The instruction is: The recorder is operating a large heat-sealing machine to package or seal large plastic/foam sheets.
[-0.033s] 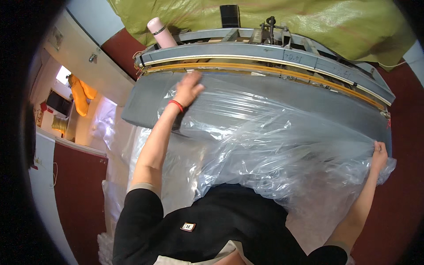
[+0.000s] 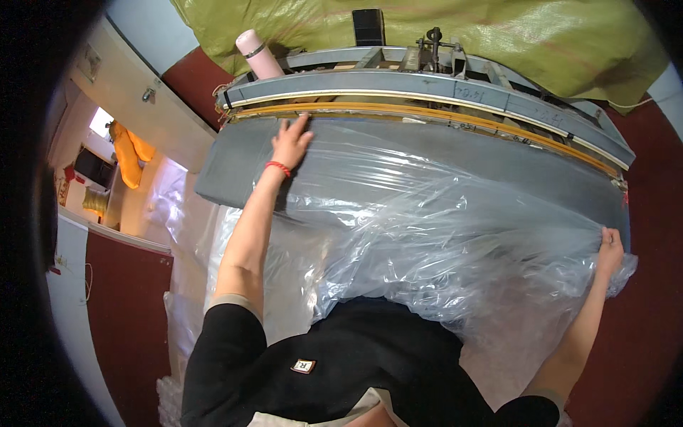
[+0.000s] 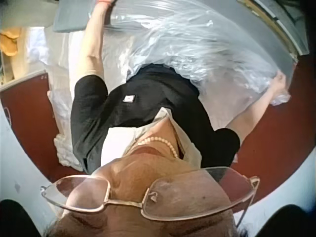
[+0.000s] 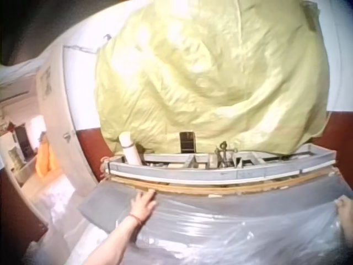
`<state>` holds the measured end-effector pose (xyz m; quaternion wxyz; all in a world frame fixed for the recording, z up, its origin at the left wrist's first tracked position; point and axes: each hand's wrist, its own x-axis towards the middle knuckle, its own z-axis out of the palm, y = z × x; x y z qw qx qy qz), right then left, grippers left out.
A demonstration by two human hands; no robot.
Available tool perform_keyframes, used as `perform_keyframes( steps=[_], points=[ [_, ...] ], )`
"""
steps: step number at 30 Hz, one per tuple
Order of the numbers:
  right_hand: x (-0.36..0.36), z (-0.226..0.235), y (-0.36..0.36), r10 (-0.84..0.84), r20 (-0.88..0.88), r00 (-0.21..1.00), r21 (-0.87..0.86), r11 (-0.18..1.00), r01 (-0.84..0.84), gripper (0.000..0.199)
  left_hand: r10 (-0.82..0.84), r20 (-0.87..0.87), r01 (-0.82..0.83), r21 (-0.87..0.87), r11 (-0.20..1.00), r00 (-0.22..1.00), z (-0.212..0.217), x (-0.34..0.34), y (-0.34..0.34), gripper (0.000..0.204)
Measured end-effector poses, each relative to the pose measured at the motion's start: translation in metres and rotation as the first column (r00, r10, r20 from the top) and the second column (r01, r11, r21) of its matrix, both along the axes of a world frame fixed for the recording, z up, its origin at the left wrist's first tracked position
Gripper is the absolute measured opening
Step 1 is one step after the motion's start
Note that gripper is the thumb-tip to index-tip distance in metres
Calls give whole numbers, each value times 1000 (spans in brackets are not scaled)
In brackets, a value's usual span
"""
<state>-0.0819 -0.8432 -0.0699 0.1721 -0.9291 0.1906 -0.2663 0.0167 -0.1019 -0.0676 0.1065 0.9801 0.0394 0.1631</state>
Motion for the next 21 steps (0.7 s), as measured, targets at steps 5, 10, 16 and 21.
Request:
perform_keyframes(
  steps=[5, 10, 16, 21],
  points=[
    [-2, -4, 0, -11, 36, 999, -19, 1000, 12, 29, -155, 290, 173, -39, 984, 945, -19, -44, 44, 50],
    [-5, -5, -15, -56, -17, 998, -48, 997, 55, 30, -30, 3, 24, -691, 722, 1000, 26, -160, 12, 32],
    [0, 1, -13, -58, -23, 998, -48, 997, 57, 30, -469, -46, 330, -649, 686, 882, -26, -219, -56, 19],
    [0, -7, -9, -90, -36, 995, -66, 994, 87, 30, -213, 20, 169, -683, 711, 977, 49, -168, -30, 9]
  ],
)
